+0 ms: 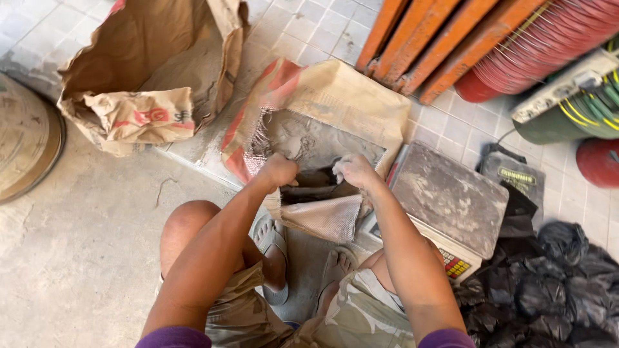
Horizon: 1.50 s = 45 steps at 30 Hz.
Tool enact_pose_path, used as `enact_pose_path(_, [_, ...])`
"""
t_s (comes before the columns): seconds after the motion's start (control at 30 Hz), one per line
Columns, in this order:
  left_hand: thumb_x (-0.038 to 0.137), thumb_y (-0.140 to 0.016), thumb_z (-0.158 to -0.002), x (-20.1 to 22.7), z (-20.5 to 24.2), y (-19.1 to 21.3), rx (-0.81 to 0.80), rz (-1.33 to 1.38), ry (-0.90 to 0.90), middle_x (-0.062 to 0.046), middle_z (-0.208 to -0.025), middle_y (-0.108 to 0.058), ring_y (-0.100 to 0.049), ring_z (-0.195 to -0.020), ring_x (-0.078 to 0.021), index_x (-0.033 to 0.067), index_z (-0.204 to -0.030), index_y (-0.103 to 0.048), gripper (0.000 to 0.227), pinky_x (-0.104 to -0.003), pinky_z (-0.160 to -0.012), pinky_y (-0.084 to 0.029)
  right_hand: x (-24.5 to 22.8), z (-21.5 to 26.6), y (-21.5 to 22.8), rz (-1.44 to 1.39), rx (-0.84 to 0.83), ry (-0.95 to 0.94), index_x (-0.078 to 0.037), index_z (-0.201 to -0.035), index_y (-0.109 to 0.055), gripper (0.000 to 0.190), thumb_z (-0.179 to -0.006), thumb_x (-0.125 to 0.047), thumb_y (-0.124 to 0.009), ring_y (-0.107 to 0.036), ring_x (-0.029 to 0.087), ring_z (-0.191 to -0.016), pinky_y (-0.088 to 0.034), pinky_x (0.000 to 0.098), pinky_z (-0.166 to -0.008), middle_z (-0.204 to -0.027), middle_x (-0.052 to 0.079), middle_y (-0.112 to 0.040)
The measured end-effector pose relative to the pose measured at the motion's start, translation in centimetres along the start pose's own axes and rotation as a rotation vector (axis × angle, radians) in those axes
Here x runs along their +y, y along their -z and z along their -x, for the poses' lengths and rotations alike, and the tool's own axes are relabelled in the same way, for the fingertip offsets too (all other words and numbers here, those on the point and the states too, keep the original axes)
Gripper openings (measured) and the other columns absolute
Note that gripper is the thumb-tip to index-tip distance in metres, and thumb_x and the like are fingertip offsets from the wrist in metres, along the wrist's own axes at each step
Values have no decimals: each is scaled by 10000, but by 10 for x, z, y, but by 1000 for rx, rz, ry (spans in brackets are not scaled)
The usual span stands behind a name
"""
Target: The person scoops a grey granular material from a large sack into a black plastic bag using a metal cup. They place the bag on a digital scale to weigh it, then tie the bag closed and set it aside. This process is repeated multiple times.
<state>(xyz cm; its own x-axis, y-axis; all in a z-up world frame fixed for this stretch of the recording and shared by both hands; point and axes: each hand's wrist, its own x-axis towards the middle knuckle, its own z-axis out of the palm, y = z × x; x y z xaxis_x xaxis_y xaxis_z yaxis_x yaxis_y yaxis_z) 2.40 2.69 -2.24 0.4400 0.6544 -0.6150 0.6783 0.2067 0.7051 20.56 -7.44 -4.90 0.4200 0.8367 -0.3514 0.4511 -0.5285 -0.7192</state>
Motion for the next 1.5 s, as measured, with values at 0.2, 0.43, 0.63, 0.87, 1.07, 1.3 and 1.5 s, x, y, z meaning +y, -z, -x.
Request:
enact_pose_path(0.2, [108, -469, -839, 20, 60, 29, -237, 156, -12, -360, -1145, -475, -613, -917, -371, -175, -1189, -424, 452, -461, -760, -518, -74, 29, 19, 223, 291, -347, 43, -951, -650, 556, -826, -455, -438, -541, 360, -1074, -386, 487, -925, -1001, 239, -624])
enact_pose_path(0.43, [145, -505, -800, 9, 47, 29, -288, 109, -35, -330, -1140, -498, -605, -933, -365, -137, -1274, -316, 582, -485, -808, -509, 135, -93, -30, 457, 141, -407, -10, -1043, -600, 433, -780, -315, -441, -575, 353, -1016, -446, 464, -872, -994, 201, -625])
enact_pose_path(0.63, [220, -579, -726, 12, 41, 29, -269, -60, -2, -256, -856, -629, -639, -845, -363, -113, -1097, -463, 512, -459, -755, -473, 87, -72, -25, 519, 119, -443, 1, -1146, -511, 407, -871, -124, -239, -542, 367, -1084, -424, 476, -927, -1098, 217, -602])
enact_pose_path(0.87, [219, -565, -707, 4, 37, 25, -231, -32, 15, -213, -734, -650, -656, -761, -331, -85, -988, -527, 415, -400, -761, -485, 61, -63, -32, 272, -17, -216, 0, -1090, -607, 382, -799, -198, -459, -523, 433, -1050, -441, 519, -891, -1048, 259, -595])
enact_pose_path(1.07, [174, -516, -783, 6, 41, 26, -276, 18, -27, -278, -890, -612, -657, -779, -327, -134, -1134, -437, 473, -436, -753, -504, 86, -56, -23, 118, -19, -202, -106, -978, -601, 417, -636, -316, -716, -548, 325, -1047, -455, 416, -882, -1016, 166, -618])
enact_pose_path(1.3, [207, -488, -809, -2, 21, 17, -271, -25, -46, -220, -853, -633, -664, -732, -297, -142, -1189, -401, 523, -412, -685, -516, 15, -17, 9, 454, 537, 348, -75, -840, -460, 426, -507, -90, -724, -473, 301, -1002, -390, 377, -907, -953, 119, -492])
enact_pose_path(1.5, [165, -461, -824, 3, 24, 15, -285, -66, -69, -230, -832, -636, -658, -669, -265, -115, -1088, -519, 390, -376, -553, -485, 28, -22, 5, 629, 839, 787, -51, -789, -488, 458, -441, -25, -785, -505, 348, -998, -428, 424, -917, -1051, 161, -526])
